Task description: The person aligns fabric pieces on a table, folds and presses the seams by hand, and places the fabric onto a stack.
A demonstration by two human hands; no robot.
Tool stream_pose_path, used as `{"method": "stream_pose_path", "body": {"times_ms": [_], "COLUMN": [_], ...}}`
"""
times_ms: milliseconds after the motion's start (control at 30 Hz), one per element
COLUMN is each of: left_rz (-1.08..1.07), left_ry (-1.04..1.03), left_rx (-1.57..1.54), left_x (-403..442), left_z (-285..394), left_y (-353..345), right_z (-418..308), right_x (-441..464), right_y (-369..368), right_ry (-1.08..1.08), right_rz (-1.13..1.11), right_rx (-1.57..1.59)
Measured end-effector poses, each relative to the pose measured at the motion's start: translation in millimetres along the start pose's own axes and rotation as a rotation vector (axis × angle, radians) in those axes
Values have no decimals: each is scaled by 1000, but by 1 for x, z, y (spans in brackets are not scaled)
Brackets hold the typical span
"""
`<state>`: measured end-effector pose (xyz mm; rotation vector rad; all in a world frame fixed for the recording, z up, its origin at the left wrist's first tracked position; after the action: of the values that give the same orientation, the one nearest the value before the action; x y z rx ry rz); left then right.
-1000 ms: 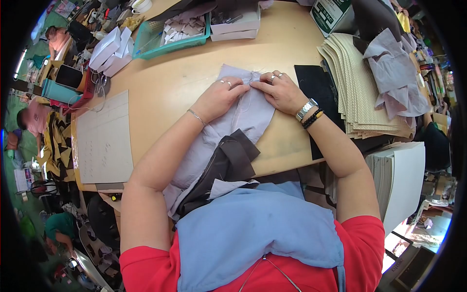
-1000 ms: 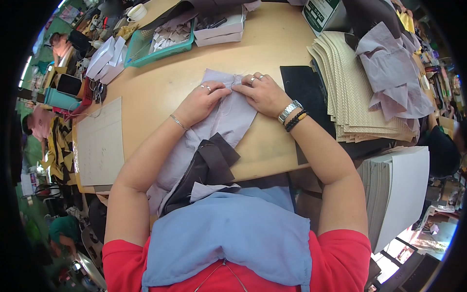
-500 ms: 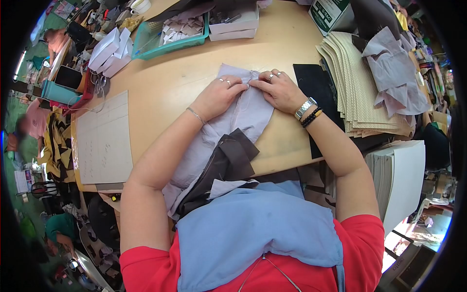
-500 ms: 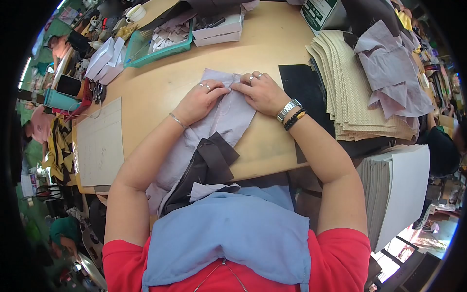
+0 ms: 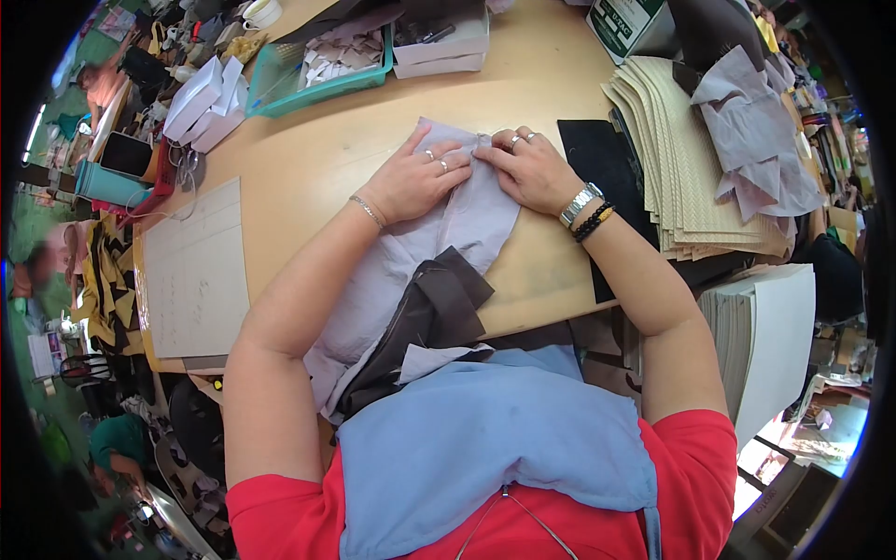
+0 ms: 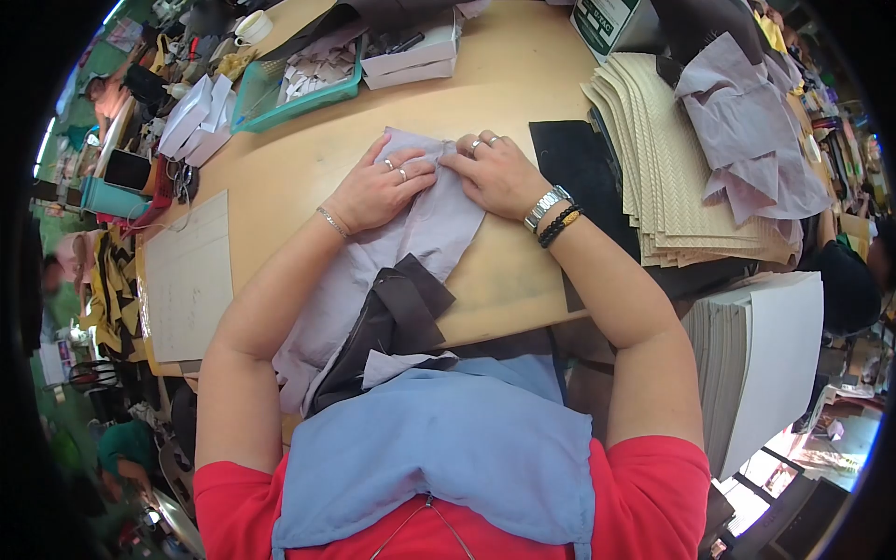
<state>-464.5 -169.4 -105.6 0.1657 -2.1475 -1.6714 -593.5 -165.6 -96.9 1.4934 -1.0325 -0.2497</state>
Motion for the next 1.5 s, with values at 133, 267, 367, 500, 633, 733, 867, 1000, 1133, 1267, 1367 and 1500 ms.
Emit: {"method": "stream_pose_path", "body": {"times_ms": [133, 267, 367, 500, 633, 733, 867, 1000, 1133, 1267, 1367, 1500], "left_rz": [26, 74, 90, 48, 55, 64, 87, 95, 111, 92, 82, 61], "left_ry": [-4, -28, -23, 21, 59, 90, 104, 105, 98, 95, 96, 109], "left_rx": [32, 27, 34, 1, -44, -90, -103, -108, -61, -71, -77, -90], "left_x": [0, 0, 1, 4, 4, 3, 1, 1, 0, 1, 2, 1], "left_z": [0, 2, 3, -1, -4, -7, -9, -7, -6, -7, -6, -7], "left_y": [-1, 1, 1, 0, 0, 1, -2, 0, -3, -4, -3, -1], "right_z": [2, 1, 4, 9, 13, 26, 31, 34, 30, 34, 40, 58], "right_x": [1, 4, 7, 11, 11, 10, 15, 21, 40, 56, 66, 61], "right_y": [0, 0, -4, -8, -6, -7, -4, -6, -11, -17, -20, -21], "right_ry": [-24, -19, -43, -117, -131, -204, -356, -333, -20, -48, -202, -274], "right_rz": [2, 18, 33, 13, 55, 133, 145, 136, 13, -201, -244, -78], "right_rx": [-8, -29, -56, -74, -46, 28, 146, 269, 287, 116, 77, 251]}}
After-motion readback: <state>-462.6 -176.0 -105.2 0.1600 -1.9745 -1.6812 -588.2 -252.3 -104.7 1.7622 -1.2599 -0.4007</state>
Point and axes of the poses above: each hand's wrist, its own x-axis towards the middle knuckle, its own y-axis out of the back of the hand, z = x × y, the point moved 8 cm from there along x, towards the middle knuckle, and after that the axes turned 3 degrees about x, right-handed, at the moved point
